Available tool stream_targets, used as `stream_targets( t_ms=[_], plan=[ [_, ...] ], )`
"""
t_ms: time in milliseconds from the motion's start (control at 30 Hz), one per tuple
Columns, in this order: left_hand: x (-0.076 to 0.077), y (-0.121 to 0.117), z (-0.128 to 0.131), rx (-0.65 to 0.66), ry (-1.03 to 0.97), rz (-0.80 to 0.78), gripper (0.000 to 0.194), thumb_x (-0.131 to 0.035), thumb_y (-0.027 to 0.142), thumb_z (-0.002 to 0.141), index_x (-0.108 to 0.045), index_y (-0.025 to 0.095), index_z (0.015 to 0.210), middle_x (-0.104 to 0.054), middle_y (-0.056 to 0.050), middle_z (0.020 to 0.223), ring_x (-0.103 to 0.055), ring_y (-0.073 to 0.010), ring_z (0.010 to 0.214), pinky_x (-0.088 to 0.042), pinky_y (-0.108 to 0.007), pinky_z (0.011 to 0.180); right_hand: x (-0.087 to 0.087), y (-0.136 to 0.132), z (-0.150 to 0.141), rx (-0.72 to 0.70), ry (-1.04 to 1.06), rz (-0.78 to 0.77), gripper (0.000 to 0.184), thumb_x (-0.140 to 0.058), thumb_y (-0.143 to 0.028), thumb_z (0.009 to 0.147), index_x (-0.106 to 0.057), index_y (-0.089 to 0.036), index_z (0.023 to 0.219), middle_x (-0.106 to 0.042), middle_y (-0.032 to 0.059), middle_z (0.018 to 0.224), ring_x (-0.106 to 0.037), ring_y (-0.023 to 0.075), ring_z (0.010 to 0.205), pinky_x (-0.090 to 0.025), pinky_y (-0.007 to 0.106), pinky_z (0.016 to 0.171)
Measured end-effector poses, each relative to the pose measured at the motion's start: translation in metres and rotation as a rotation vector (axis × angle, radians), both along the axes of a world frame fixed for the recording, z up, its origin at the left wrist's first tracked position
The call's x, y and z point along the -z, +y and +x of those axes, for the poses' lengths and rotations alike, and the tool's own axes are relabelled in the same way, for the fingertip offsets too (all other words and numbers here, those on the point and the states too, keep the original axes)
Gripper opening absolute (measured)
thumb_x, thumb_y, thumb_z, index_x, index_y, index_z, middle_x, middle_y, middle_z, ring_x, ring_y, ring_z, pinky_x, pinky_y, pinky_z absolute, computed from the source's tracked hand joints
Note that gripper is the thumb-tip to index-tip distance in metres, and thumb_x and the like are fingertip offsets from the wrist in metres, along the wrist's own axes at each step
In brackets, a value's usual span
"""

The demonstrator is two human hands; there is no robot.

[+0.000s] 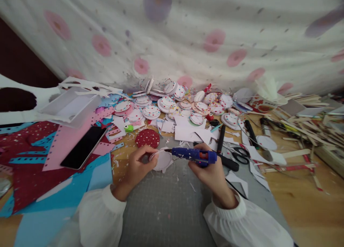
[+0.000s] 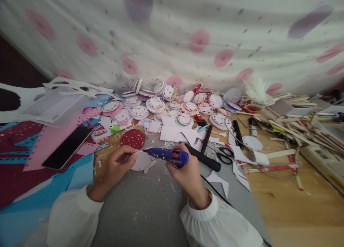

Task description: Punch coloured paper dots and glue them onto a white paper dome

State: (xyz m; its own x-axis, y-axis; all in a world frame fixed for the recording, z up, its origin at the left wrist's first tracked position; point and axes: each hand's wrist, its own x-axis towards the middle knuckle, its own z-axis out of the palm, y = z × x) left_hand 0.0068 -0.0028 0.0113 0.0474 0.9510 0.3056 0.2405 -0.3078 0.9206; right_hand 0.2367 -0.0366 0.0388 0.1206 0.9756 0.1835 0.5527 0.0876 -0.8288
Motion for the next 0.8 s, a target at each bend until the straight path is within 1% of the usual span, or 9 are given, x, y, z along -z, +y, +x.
stream_targets(
  t_ms=[167, 267, 433, 600, 800],
  plan=[
    [-0.0001, -0.0014, -0.0012, 0.053, 0.079, 0.072, 0.009, -0.069, 0.014, 0.073, -0.072, 0.021, 0.079, -0.07, 0.0, 0.071, -0.061, -0.0154, 0.064, -0.047, -0.025, 0.062, 0.0036, -0.001, 0.0035, -0.009, -0.15, -0.022, 0.019, -0.058, -0.025, 0.068, -0.053, -0.024, 0.086, -0.06, -0.0049, 0.061, -0.054, 0.0146, 0.049, -0.041, 0.024, 0.051],
    [-0.0017, -0.001, -0.0009, 0.08, 0.09, 0.091, 0.011, -0.068, 0.013, 0.073, -0.072, 0.021, 0.079, -0.07, 0.0, 0.07, -0.061, -0.0149, 0.063, -0.047, -0.024, 0.062, 0.0028, -0.0002, 0.0068, -0.007, -0.208, -0.003, 0.017, -0.059, -0.027, 0.069, -0.053, -0.025, 0.085, -0.062, -0.0041, 0.061, -0.057, 0.0161, 0.051, -0.042, 0.025, 0.053],
    [-0.0012, -0.0008, -0.0003, 0.089, 0.065, 0.061, 0.011, -0.068, 0.013, 0.073, -0.072, 0.022, 0.078, -0.07, 0.0, 0.07, -0.061, -0.0152, 0.063, -0.047, -0.025, 0.061, 0.001, -0.0004, 0.0091, -0.022, -0.235, 0.005, 0.016, -0.059, -0.027, 0.07, -0.054, -0.025, 0.085, -0.064, -0.0039, 0.06, -0.059, 0.0166, 0.05, -0.042, 0.025, 0.052],
    [-0.0007, -0.0013, -0.0003, 0.11, 0.052, 0.02, 0.012, -0.069, 0.012, 0.071, -0.074, 0.022, 0.077, -0.068, 0.0, 0.066, -0.059, -0.0145, 0.06, -0.045, -0.024, 0.059, 0.0021, -0.0016, 0.0089, -0.039, -0.251, 0.013, 0.018, -0.059, -0.026, 0.07, -0.054, -0.025, 0.087, -0.065, -0.0042, 0.06, -0.059, 0.0167, 0.049, -0.042, 0.025, 0.052],
    [0.0003, 0.0, 0.0001, 0.115, 0.056, -0.022, 0.01, -0.069, 0.013, 0.071, -0.072, 0.021, 0.076, -0.063, 0.002, 0.062, -0.055, -0.0128, 0.056, -0.041, -0.022, 0.055, 0.0032, -0.0014, 0.0092, -0.022, -0.32, 0.046, 0.02, -0.058, -0.027, 0.069, -0.055, -0.025, 0.088, -0.065, -0.004, 0.06, -0.058, 0.0165, 0.047, -0.041, 0.025, 0.05]
  ],
)
